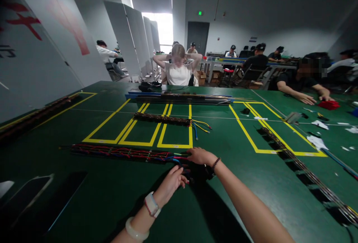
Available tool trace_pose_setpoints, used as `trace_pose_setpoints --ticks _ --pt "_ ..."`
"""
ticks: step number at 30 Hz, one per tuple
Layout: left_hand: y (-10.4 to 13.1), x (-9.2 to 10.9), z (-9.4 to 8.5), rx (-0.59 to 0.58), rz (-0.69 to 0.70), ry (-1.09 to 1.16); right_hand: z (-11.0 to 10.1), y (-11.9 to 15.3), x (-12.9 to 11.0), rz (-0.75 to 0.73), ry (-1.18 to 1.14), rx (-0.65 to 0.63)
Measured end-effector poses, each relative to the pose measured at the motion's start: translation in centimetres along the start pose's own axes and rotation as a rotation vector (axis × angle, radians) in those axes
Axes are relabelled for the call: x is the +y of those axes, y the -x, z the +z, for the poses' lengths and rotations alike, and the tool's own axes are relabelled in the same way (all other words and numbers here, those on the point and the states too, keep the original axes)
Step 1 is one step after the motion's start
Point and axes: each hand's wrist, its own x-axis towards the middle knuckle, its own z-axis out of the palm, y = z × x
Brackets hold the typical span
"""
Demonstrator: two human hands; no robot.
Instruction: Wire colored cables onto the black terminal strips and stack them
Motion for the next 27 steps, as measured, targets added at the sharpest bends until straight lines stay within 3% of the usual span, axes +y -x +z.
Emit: trace_pose_setpoints --ticks 8,18,22,27 --pt "-1.7 0.4 0.6 0.044 -0.078 0.140 -0.7 -1.8 0.3 0.007 -0.111 -0.232" --pt "-2.3 0.3 1.2 0.053 -0.089 0.174 -0.6 -0.8 0.2 -0.029 -0.151 -0.130" --pt "-1.7 0.7 0.7 -0.036 -0.106 0.147 -1.1 -1.5 1.3 -0.099 -0.119 -0.132" --pt "-1.1 1.3 -0.3 -0.182 -0.156 0.071 -0.9 -3.0 1.8 -0.005 0.010 0.038"
